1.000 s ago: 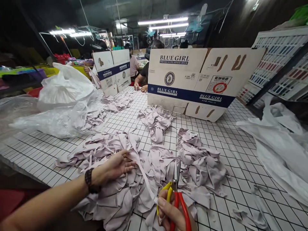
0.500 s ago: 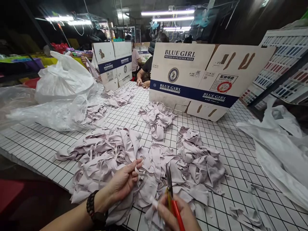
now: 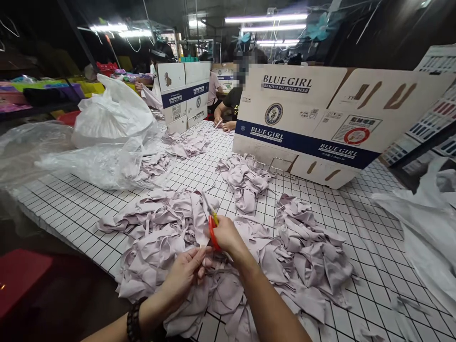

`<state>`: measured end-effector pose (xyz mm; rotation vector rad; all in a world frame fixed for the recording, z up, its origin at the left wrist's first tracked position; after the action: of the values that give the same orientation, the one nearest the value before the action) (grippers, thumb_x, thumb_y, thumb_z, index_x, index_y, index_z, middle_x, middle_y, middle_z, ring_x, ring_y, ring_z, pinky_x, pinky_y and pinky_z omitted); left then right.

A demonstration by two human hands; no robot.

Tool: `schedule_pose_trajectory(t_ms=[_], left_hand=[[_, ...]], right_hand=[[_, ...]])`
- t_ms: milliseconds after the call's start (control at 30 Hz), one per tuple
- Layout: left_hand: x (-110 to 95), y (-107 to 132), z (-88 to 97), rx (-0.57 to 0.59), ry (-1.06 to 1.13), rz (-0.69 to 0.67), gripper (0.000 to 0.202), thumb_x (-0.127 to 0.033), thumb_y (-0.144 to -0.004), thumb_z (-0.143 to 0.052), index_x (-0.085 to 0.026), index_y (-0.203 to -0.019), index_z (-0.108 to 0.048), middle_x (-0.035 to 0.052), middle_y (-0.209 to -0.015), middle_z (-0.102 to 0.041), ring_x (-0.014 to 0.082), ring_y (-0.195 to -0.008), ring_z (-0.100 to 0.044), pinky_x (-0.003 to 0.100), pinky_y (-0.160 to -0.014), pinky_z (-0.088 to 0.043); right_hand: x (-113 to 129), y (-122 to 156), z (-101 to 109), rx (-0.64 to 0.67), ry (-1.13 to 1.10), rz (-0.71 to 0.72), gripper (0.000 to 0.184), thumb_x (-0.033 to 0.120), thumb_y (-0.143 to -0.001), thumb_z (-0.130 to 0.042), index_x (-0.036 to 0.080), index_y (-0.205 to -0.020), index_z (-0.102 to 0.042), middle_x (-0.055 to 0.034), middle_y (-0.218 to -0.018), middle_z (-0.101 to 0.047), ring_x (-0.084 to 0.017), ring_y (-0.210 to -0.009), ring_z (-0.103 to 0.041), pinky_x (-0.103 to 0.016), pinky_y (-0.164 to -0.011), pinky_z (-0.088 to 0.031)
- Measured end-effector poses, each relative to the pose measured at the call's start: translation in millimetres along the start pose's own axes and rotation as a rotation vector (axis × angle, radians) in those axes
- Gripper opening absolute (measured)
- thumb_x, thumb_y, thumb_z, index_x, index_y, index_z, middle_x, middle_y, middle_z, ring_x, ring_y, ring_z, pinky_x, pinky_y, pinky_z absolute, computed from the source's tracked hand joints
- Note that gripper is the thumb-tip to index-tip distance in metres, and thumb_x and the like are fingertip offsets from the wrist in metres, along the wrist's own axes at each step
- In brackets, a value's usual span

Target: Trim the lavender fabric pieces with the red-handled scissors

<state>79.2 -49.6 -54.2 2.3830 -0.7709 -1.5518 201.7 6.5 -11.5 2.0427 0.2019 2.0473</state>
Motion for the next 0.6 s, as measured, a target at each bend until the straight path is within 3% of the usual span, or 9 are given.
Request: schedule_pose_trajectory(t_ms=[100, 200, 267, 367, 500, 600], left_hand=[[-13.7, 0.6, 1.5, 0.016, -0.077, -0.099, 0.058, -0.064, -0.067, -0.071, -0.013, -0.094, -0.069, 0.0012, -0.067, -0.062, 0.0069, -0.046, -0.039, 0.021, -0.046, -0.031], [-28.0, 1.3, 0.1, 0.018, -0.27, -0.312, 0.045, -0.059, -0.08, -0.062, -0.016, -0.088, -0.071, 0.003, -0.074, -0.058, 0.0113, -0.056, -0.047, 0.024, -0.054, -0.039], [-36.4, 3.4, -1.3, -0.031, -0.437, -0.527, 0.036, -0.051, -0.086, -0.059, -0.018, -0.08, -0.072, 0.0058, -0.083, -0.055, 0.018, -0.079, -0.054, 0.028, -0.072, -0.046], [-44.5, 7.9, -2.9, -0.12, -0.6, -0.729, 0.031, -0.038, -0.091, -0.056, -0.02, -0.071, -0.072, 0.011, -0.105, -0.052, 0.0272, -0.117, -0.045, 0.035, -0.098, -0.039], [-49.8, 11.1, -4.7, -0.106, -0.618, -0.74, 0.028, -0.028, -0.089, -0.057, -0.021, -0.067, -0.072, 0.0143, -0.117, -0.054, 0.032, -0.127, -0.04, 0.038, -0.1, -0.038], [-49.3, 8.5, -5.0, -0.006, -0.554, -0.691, 0.024, -0.026, -0.088, -0.058, -0.021, -0.069, -0.072, 0.0139, -0.109, -0.062, 0.0303, -0.116, -0.05, 0.037, -0.095, -0.041]], right_hand=[[-3.9, 7.0, 8.6, 0.051, -0.226, -0.039, 0.032, 0.032, -0.057, -0.079, 0.02, -0.062, -0.05, 0.0091, -0.045, -0.044, -0.007, -0.045, -0.04, -0.021, -0.047, -0.034], [-8.7, 21.4, 11.2, 0.032, -0.42, -0.057, 0.034, 0.035, -0.06, -0.079, 0.02, -0.068, -0.05, 0.0109, -0.047, -0.039, -0.006, -0.045, -0.035, -0.021, -0.05, -0.038], [-14.6, 28.6, 6.7, 0.006, -0.508, -0.072, 0.036, 0.033, -0.058, -0.082, 0.019, -0.069, -0.05, 0.0109, -0.05, -0.039, -0.005, -0.044, -0.032, -0.02, -0.048, -0.035], [-24.3, 32.8, -4.4, -0.022, -0.582, -0.092, 0.038, 0.033, -0.056, -0.083, 0.018, -0.068, -0.05, 0.0098, -0.053, -0.042, -0.003, -0.043, -0.031, -0.02, -0.046, -0.033], [-31.7, 33.0, -17.1, -0.021, -0.588, -0.125, 0.037, 0.035, -0.056, -0.08, 0.018, -0.068, -0.05, 0.0096, -0.051, -0.041, -0.004, -0.043, -0.031, -0.02, -0.045, -0.032], [-32.9, 32.8, -20.1, -0.005, -0.523, -0.136, 0.038, 0.04, -0.057, -0.079, 0.019, -0.067, -0.048, 0.0091, -0.05, -0.041, -0.005, -0.043, -0.032, -0.02, -0.044, -0.031]])
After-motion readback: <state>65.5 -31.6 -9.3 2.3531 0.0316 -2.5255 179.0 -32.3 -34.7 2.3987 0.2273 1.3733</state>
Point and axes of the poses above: each hand's wrist, its own y-axis away from the middle knuckle, its own z-axis out of the back of the hand, x = y × z, the point moved 2 cm from there along -y, towards the middle knuckle
